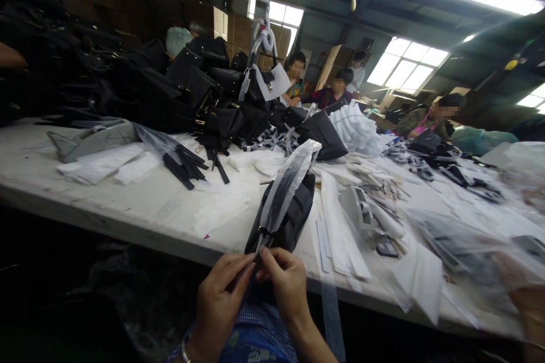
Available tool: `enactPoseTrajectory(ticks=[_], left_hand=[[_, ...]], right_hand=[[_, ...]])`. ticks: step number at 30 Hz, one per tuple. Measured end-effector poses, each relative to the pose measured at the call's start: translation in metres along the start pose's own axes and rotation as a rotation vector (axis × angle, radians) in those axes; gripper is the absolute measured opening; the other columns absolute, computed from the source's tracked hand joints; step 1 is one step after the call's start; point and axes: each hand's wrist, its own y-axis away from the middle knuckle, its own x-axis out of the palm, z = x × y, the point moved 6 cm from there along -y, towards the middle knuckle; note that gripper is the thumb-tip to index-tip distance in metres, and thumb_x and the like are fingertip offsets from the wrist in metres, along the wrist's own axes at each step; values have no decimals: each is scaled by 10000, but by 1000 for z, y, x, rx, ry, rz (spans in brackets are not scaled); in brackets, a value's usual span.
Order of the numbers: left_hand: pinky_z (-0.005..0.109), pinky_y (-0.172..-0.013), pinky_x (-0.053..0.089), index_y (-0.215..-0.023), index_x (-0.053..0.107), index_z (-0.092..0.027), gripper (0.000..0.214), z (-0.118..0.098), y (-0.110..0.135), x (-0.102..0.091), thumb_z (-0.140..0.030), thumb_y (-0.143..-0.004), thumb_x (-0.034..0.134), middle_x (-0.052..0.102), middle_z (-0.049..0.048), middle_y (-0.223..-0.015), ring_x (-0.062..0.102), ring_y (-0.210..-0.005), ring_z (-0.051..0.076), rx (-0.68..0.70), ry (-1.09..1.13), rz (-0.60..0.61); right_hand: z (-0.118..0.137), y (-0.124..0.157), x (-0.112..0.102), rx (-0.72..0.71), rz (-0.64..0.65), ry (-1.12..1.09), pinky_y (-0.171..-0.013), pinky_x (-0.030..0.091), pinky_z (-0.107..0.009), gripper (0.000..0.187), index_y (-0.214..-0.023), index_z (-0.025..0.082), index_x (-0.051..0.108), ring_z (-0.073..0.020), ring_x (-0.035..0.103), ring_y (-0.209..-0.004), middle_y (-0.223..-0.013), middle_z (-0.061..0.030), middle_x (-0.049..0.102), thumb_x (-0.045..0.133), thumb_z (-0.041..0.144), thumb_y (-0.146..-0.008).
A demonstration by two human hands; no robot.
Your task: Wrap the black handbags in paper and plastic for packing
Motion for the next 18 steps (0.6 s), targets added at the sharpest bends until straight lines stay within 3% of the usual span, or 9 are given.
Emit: enactPoseTrajectory(ticks=[4,9,15,18], left_hand=[[181,-812,570,-1234,660,-253,373,-11,5,-2,-110,-900,575,709,38,-985,699,-891,144,353,-158,71],[256,-864,575,-1442,443,-207,554,-13,7,-5,-70,-915,541,703,97,-1092,685,-970,178,634,-346,175],[303,-817,583,-1471,384,-154,581,-14,21,-6,-39,-914,503,712,141,-1112,694,-943,207,729,-410,269],[235,-783,577,-1394,502,-190,495,-11,41,-11,-72,-914,520,744,83,-1042,712,-871,168,688,-301,468]], right_hand=[[-3,1,3,57,50,-118,-537,507,-251,420,-662,131,686,-153,611,-489,-524,-33,637,672,522,-816],[12,5,5,-24,126,-68,-564,496,-247,457,-674,129,695,-162,630,-572,-611,-50,670,603,531,-871],[16,3,5,-74,98,74,-485,382,-209,470,-544,143,606,-111,523,-492,-503,4,577,630,488,-862],[13,1,2,-57,105,51,-480,330,-215,492,-537,145,601,-89,446,-465,-471,19,532,600,496,-883]])
